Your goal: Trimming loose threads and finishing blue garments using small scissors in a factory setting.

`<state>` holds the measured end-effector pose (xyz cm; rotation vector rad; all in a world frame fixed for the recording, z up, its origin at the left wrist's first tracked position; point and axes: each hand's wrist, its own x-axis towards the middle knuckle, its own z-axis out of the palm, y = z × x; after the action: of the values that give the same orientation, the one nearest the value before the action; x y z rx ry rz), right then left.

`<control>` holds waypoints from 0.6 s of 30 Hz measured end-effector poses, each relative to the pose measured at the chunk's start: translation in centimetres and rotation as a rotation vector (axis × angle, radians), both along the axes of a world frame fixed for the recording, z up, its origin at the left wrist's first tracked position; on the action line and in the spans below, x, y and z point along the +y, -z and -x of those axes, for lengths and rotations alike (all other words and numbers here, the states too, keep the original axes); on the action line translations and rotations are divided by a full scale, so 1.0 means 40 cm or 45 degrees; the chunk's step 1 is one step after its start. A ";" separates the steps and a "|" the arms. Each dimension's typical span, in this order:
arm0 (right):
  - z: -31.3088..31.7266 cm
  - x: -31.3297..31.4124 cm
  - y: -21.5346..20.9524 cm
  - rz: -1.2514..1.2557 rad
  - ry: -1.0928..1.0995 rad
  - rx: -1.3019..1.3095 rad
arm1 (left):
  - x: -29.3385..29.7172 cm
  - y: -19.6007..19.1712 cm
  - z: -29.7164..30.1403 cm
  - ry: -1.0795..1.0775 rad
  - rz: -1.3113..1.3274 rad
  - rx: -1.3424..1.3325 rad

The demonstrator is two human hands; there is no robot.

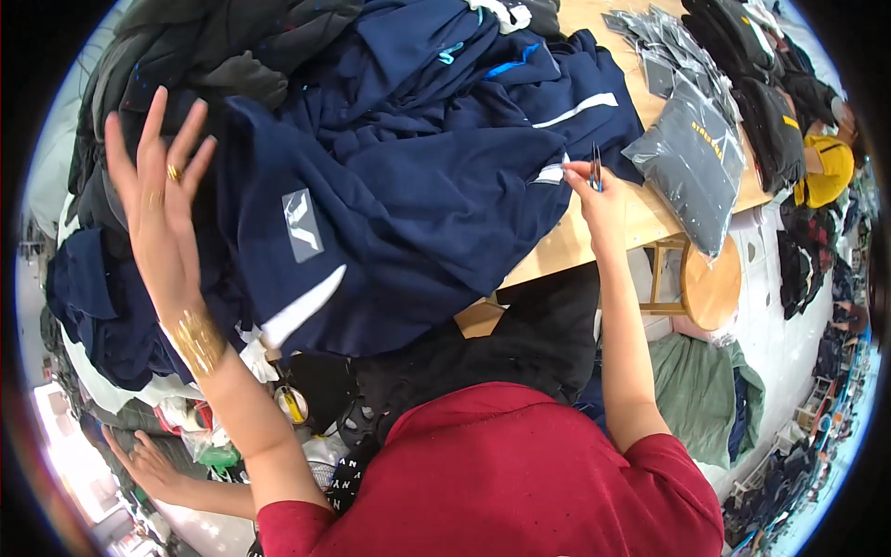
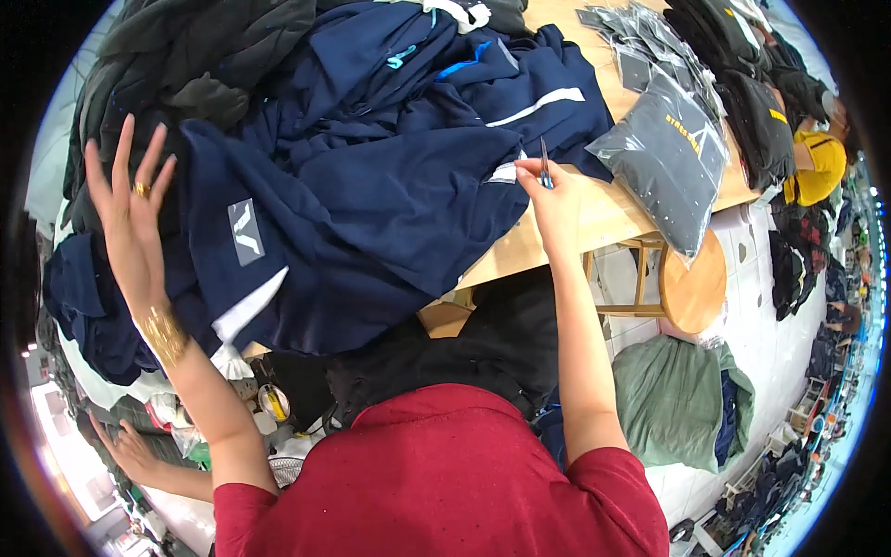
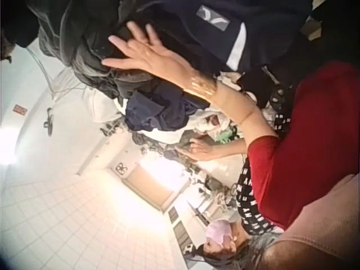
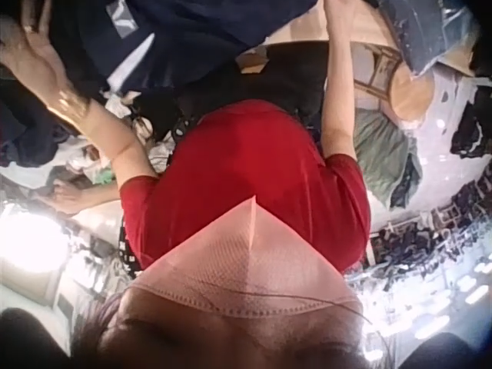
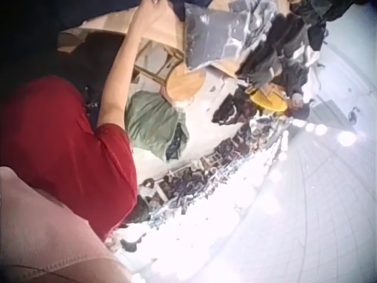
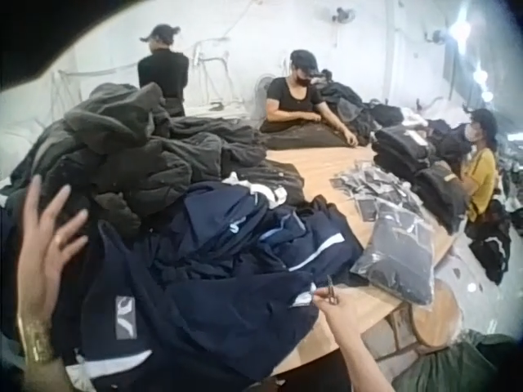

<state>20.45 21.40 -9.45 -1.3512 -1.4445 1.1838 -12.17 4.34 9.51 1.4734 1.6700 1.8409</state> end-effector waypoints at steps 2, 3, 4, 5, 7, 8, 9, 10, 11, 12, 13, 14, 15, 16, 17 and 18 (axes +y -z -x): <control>-0.005 0.013 0.002 0.036 0.040 0.057 | 0.049 0.031 0.090 -0.277 0.217 0.409; -0.011 0.024 0.007 0.073 0.086 0.106 | 0.055 0.071 0.118 -0.201 0.312 0.431; -0.028 0.021 0.016 0.051 0.113 0.082 | 0.058 0.093 0.069 -0.265 0.387 0.562; -0.049 0.026 0.030 0.027 0.115 0.078 | 0.060 0.105 0.018 -0.266 0.326 0.907; -0.096 0.016 0.085 -0.048 0.076 0.100 | 0.043 0.147 -0.070 -0.242 0.294 1.023; -0.099 -0.007 0.080 -0.042 0.050 0.011 | 0.031 0.175 -0.102 -0.274 0.287 1.095; -0.101 -0.030 0.065 -0.043 0.020 -0.076 | 0.015 0.190 -0.154 -0.348 0.257 1.072; -0.117 -0.046 0.074 -0.041 0.022 -0.111 | 0.012 0.221 -0.210 -0.328 0.272 0.935; -0.123 -0.053 0.075 -0.031 0.016 -0.103 | 0.000 0.226 -0.274 -0.219 0.339 0.862; -0.123 -0.056 0.076 0.190 0.045 0.020 | -0.009 0.264 -0.308 0.029 0.312 0.814; -0.121 -0.057 0.075 0.409 0.077 0.136 | -0.009 0.302 -0.341 0.251 0.325 0.783; -0.113 -0.059 0.068 0.422 0.066 0.189 | -0.008 0.341 -0.371 0.354 0.388 0.767; -0.110 -0.059 0.063 0.429 0.060 0.185 | 0.001 0.364 -0.392 0.375 0.446 0.806; -0.101 -0.057 0.059 0.391 0.010 0.171 | 0.011 0.391 -0.391 0.369 0.459 0.779; -0.090 -0.055 0.054 0.351 -0.040 0.159 | 0.018 0.406 -0.388 0.361 0.471 0.754; -0.080 -0.056 0.052 0.266 -0.057 0.127 | 0.025 0.408 -0.384 0.361 0.467 0.758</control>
<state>23.65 19.16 -11.52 -1.3835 -1.3158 1.4432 3.17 5.32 -6.79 2.0673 1.7818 0.9323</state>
